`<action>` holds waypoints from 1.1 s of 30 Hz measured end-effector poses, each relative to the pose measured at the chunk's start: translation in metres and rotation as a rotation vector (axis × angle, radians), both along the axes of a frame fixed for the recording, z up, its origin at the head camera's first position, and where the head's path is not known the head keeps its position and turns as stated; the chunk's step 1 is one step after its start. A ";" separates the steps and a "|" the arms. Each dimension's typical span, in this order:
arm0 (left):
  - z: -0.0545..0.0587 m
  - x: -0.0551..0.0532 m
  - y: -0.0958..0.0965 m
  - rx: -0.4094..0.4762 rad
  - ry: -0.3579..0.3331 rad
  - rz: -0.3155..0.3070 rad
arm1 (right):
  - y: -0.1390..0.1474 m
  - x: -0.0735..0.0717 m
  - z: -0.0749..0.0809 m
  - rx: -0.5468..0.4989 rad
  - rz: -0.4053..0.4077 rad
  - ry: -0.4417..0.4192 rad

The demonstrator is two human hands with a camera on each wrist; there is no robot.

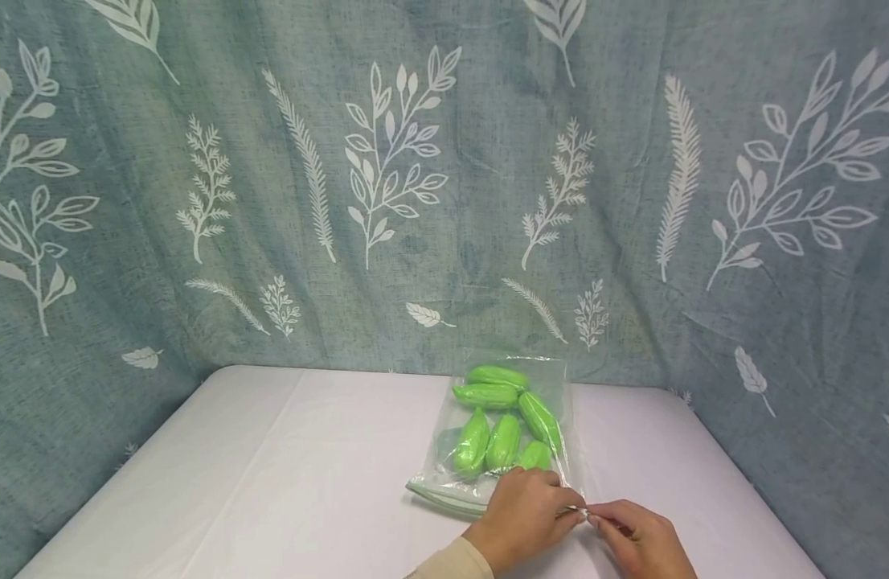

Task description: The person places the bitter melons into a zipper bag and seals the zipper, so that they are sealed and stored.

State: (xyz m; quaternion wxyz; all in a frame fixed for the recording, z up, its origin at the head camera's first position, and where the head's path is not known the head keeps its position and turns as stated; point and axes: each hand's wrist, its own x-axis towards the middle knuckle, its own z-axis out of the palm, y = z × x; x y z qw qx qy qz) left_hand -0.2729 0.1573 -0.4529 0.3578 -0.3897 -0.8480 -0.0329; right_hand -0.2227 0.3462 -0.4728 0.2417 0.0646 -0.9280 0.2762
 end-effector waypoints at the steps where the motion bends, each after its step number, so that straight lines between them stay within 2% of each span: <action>1: 0.000 0.000 0.000 0.005 0.004 0.001 | 0.000 0.000 0.000 0.005 -0.003 0.002; 16: -0.003 -0.007 -0.006 0.028 0.010 0.002 | 0.002 0.000 0.004 0.006 -0.056 -0.044; 24: -0.003 -0.007 -0.011 0.020 -0.002 0.021 | 0.001 0.000 0.006 -0.043 -0.084 -0.111; 27: -0.004 -0.007 -0.013 0.033 0.010 0.017 | 0.001 0.000 0.005 -0.040 -0.088 -0.095; 33: -0.005 -0.008 -0.015 0.051 0.015 -0.004 | -0.005 -0.001 0.002 -0.041 -0.048 0.018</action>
